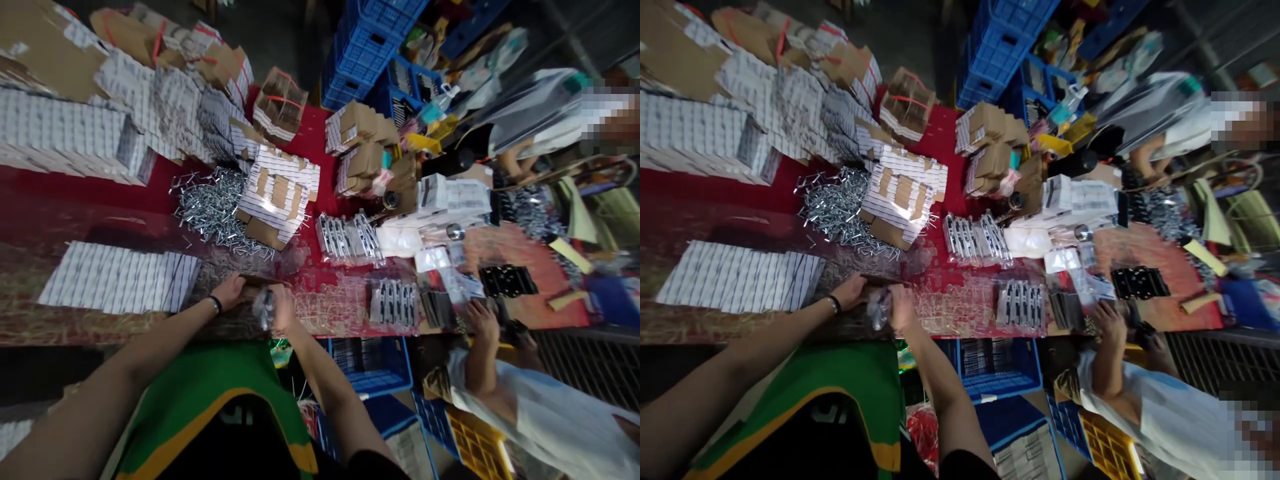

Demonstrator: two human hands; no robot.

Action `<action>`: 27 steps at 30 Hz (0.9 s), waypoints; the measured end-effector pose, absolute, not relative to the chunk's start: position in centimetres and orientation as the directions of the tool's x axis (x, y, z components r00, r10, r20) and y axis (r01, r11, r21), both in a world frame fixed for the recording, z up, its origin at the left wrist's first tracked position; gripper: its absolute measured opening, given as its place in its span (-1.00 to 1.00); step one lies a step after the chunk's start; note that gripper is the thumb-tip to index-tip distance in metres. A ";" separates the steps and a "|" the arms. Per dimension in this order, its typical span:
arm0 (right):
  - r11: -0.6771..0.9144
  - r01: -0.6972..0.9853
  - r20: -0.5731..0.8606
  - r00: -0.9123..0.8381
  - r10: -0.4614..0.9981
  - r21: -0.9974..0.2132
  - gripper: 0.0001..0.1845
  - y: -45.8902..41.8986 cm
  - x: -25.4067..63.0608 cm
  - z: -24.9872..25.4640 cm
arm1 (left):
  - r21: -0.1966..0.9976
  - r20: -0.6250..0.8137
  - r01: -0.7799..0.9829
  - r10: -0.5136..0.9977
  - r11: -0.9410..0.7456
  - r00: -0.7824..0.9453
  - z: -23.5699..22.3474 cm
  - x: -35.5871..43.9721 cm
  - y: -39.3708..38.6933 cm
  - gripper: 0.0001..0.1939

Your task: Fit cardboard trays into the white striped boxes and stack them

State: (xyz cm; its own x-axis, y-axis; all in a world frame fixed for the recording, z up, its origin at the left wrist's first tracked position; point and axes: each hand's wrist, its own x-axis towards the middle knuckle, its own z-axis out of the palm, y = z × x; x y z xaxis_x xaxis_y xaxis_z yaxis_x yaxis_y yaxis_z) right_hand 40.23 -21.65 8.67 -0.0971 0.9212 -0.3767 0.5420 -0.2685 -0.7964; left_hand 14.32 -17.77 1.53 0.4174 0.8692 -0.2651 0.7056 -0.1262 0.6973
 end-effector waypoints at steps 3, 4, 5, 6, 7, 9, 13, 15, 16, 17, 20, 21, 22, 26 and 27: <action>-0.148 0.708 -0.326 -0.122 0.937 -0.690 -0.71 -20.3 40.1 8.1 | 0.727 -0.242 0.675 0.873 -0.125 0.422 1.8 12.3 -18.3 -0.45; -0.143 0.724 -0.315 -0.108 0.943 -0.675 -0.81 -20.0 40.6 7.7 | 0.757 -0.224 0.641 0.873 -0.125 0.434 1.8 11.5 -18.5 -0.43; -0.160 0.720 -0.313 -0.082 0.946 -0.675 -0.86 -19.7 41.3 7.1 | 0.789 -0.209 0.603 0.872 -0.116 0.442 1.7 11.0 -18.6 -0.42; -0.197 0.697 -0.321 -0.050 0.946 -0.689 -0.82 -19.5 41.8 6.5 | 0.815 -0.209 0.572 0.874 -0.092 0.439 1.5 10.6 -18.5 -0.41; -0.234 0.677 -0.336 -0.020 0.942 -0.698 -0.78 -19.3 42.3 5.8 | 0.831 -0.224 0.553 0.877 -0.054 0.424 1.3 10.6 -18.4 -0.39; -0.271 0.669 -0.368 -0.004 0.930 -0.692 -0.73 -18.7 42.6 4.5 | 0.824 -0.288 0.566 0.884 0.033 0.368 0.7 11.4 -17.9 -0.32; -0.157 0.701 -0.364 -0.155 0.918 -0.695 -0.56 -17.6 42.8 3.5 | 0.794 -0.316 0.605 0.887 0.053 0.337 0.2 12.9 -17.3 -0.30; 0.065 0.748 -0.376 -0.405 0.833 -0.661 -0.33 -17.8 43.2 4.0 | 0.757 -0.296 0.650 0.855 -0.062 0.426 0.7 12.5 -17.8 -0.38; 0.172 0.756 -0.406 -0.511 0.758 -0.631 -0.19 -18.1 43.4 4.3 | 0.716 -0.289 0.680 0.820 -0.157 0.494 1.1 12.1 -18.1 -0.37; 0.256 0.766 -0.447 -0.573 0.687 -0.590 -0.06 -18.5 43.5 4.6 | 0.659 -0.286 0.703 0.776 -0.266 0.562 1.5 11.8 -18.4 -0.32; 0.328 0.861 -0.540 -0.501 0.677 -0.388 0.11 -19.6 42.5 5.0 | 0.489 -0.293 0.723 0.688 -0.489 0.664 2.4 12.5 -18.9 -0.05; 0.330 0.892 -0.544 -0.450 0.708 -0.307 0.07 -19.7 42.0 5.1 | 0.462 -0.302 0.732 0.688 -0.500 0.660 2.5 13.2 -18.8 -0.03; 0.329 0.911 -0.535 -0.411 0.738 -0.247 0.00 -19.7 41.5 5.1 | 0.451 -0.308 0.751 0.706 -0.482 0.638 2.5 14.1 -18.6 -0.06; 0.399 0.879 -0.520 -0.476 0.710 -0.260 -0.08 -18.6 41.0 5.3 | 0.550 -0.329 0.753 0.735 -0.361 0.593 2.0 16.2 -17.5 -0.26; 0.415 0.868 -0.522 -0.495 0.695 -0.271 -0.09 -18.4 41.2 5.4 | 0.582 -0.333 0.735 0.722 -0.348 0.606 1.9 16.2 -17.4 -0.29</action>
